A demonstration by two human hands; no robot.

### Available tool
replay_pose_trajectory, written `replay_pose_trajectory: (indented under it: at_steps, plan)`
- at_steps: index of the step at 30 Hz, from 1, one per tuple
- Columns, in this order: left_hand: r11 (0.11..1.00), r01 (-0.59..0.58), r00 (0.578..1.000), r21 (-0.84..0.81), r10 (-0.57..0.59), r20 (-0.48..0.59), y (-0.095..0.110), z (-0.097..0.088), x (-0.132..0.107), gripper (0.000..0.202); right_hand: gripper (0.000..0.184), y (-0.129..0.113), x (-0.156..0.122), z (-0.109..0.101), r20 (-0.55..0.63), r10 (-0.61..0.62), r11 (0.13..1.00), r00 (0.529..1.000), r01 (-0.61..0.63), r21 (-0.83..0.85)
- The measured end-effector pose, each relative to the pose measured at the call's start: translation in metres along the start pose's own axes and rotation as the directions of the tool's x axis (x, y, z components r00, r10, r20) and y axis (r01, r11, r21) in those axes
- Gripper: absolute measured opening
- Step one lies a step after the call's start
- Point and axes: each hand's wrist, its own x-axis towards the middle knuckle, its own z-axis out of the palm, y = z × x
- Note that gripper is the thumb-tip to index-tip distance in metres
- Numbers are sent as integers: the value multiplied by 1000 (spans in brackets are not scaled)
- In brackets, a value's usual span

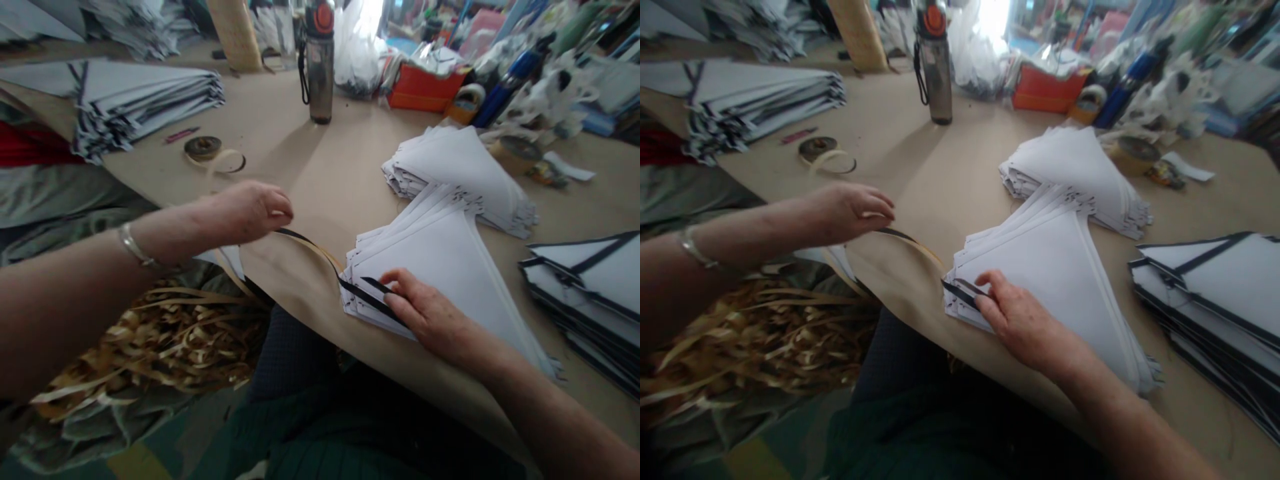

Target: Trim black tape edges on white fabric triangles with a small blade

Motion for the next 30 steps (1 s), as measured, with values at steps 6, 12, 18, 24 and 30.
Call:
replay_pose_trajectory:
  at_steps: [6, 12, 18, 24, 30]
  plan:
    - [950, -288, 957, -117, 288, -14, 88, 52, -13, 28, 19, -12, -9, 14, -189, 65, 990, 980, -39, 139]
    - [983, -184, 982, -27, 185, 40, 94, 58, -1, 12, 17, -18, 8, 33, -185, 153, 986, 971, -137, 97]
    - [984, -178, 979, -23, 180, 101, 91, 56, 8, 11, 15, -12, 17, 45, -198, 159, 987, 967, -160, 11]
    - [985, -165, 977, -51, 171, 127, 87, 56, 7, 15, 16, -13, 19, 47, -189, 168, 980, 967, -185, -77]
    - [976, -105, 978, -190, 136, 159, 93, 49, 2, 13, 17, -21, 20, 49, -198, 163, 927, 967, -219, -306]
